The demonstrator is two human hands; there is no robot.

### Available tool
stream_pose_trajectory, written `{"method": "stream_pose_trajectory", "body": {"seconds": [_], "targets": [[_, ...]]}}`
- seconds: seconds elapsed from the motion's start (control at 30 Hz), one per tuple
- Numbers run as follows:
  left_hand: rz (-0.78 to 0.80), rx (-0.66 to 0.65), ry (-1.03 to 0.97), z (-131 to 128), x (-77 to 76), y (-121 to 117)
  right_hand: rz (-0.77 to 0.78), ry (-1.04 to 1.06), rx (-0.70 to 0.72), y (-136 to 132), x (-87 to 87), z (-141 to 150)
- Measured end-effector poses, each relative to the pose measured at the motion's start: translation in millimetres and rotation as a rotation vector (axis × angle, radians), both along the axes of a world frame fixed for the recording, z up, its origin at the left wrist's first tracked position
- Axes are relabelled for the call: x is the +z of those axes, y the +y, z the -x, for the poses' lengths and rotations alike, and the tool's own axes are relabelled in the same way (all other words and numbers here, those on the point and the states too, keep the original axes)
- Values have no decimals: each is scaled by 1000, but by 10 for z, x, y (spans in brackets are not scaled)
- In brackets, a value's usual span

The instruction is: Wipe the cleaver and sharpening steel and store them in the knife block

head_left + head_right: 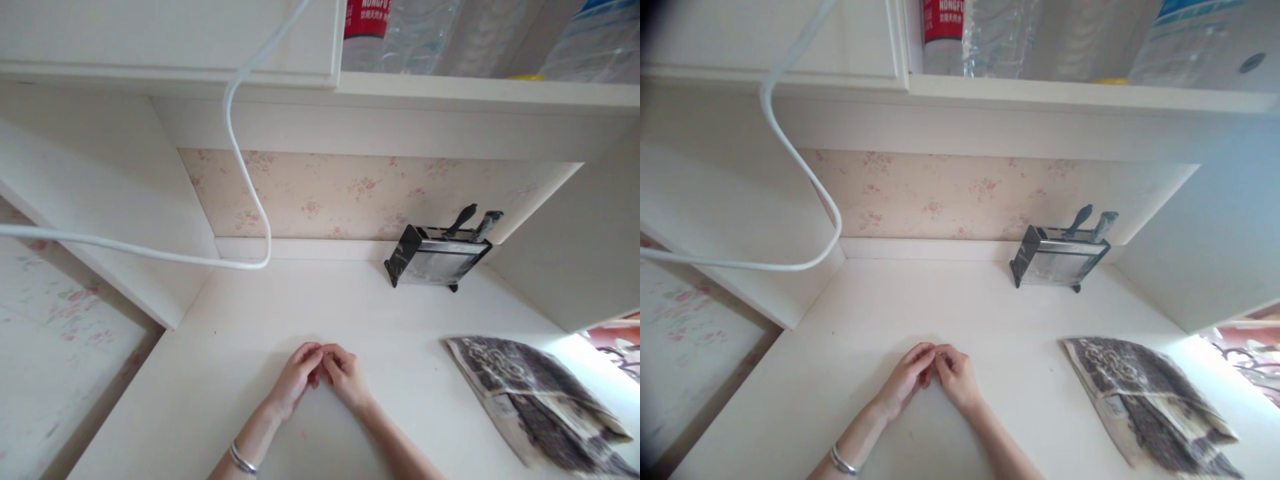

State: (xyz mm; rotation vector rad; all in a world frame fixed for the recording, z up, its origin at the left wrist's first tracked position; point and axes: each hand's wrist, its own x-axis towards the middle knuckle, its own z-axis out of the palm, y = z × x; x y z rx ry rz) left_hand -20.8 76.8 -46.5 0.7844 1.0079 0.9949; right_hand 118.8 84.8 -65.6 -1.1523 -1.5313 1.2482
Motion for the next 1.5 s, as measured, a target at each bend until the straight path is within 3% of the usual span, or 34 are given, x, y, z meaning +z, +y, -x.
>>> {"method": "stream_pose_trajectory", "body": {"seconds": [0.17,0.37,0.7,0.87,1.5], "targets": [[4,23,-1,6,-68,7,-61,-37,18,24,-80,29],[1,48,-26,12,-115,13,-120,-116,35,28,-40,33],[-2,23,-47,29,-57,-11,-50,-58,29,13,-62,10],[-2,40,-42,25,-79,-22,-3,-89,-55,25,-105,-7],[-12,41,30,1,-77,-11,-50,-146,-30,26,-100,7]]}}
